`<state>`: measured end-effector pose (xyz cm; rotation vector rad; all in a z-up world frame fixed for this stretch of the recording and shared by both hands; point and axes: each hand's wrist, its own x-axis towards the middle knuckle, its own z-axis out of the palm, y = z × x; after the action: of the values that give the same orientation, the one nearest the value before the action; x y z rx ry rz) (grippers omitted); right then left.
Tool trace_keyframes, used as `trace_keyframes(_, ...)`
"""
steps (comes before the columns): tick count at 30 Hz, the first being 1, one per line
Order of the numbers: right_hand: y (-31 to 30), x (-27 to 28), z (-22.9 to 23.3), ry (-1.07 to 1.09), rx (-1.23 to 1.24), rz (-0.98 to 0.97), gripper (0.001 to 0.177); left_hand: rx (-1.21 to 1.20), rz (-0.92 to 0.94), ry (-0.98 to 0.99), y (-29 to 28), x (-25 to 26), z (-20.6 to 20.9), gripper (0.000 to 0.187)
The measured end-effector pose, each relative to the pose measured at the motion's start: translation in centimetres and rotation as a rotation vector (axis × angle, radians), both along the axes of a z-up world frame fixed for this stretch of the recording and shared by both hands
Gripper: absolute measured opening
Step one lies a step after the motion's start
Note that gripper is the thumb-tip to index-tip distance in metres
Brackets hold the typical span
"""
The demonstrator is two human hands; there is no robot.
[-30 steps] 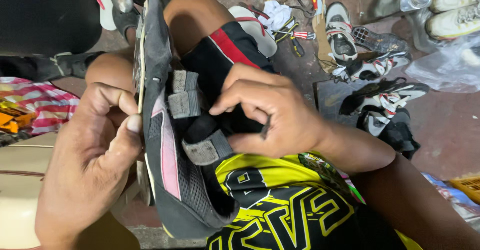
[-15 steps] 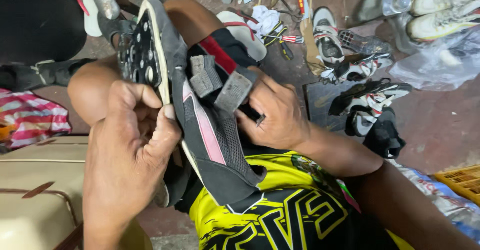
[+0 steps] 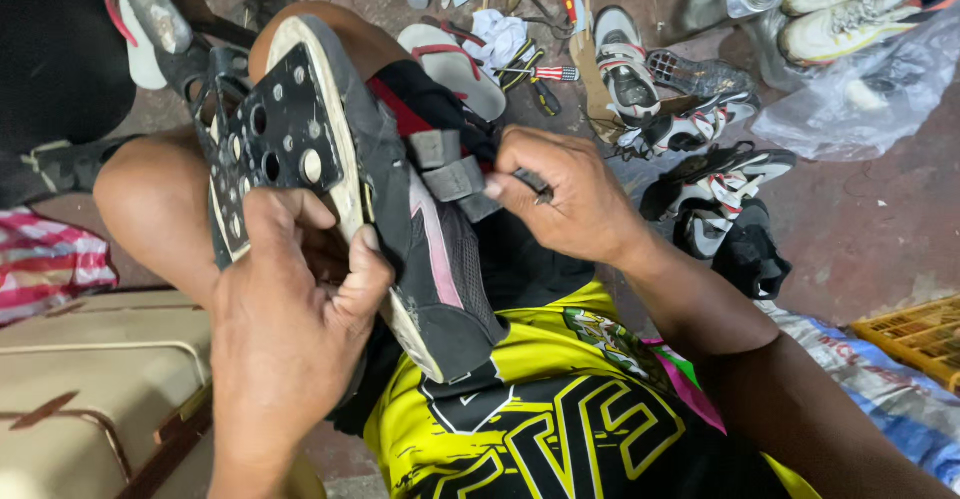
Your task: The person is repairing a shoe by using a metal clamp to hold the sole and upper together. They use a screwdriver to tighten the clamp and then use a needle and thread to stitch the sole to the upper. The person works on the shoe while sitting on the floor.
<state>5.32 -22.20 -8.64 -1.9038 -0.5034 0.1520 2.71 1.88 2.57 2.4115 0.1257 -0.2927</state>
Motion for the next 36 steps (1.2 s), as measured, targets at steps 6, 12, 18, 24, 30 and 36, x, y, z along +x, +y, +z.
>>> trace_keyframes(6,0.0,0.7,-0.5,-0.003,-0.067,-0.176,0.017,0.05,0.003,0.05,0.9,0.6,1.4,0.031)
trace_keyframes(12,0.3,0.2,1.4,-0.171,-0.039,-0.311,0.032,0.045,0.002,0.011,0.7,0.3,0.8,0.033)
trace_keyframes(18,0.4,0.3,3.8,-0.195,-0.046,-0.217,0.028,0.053,-0.07,-0.049,-0.1,-0.2,-0.6,0.035)
trace_keyframes(24,2.0,1.6,1.9,0.017,0.049,-0.045,0.033,0.07,-0.043,-0.024,-0.2,0.0,-0.3,0.035)
trace_keyframes(30,0.8,2.1,0.2,0.007,-0.081,-0.146,0.03,0.019,-0.004,0.0,0.5,-0.3,-0.2,0.035)
trace_keyframes(36,1.3,2.0,-0.7,-0.123,-0.121,-0.229,0.023,0.042,-0.021,-0.009,0.7,-0.3,-0.1,0.034)
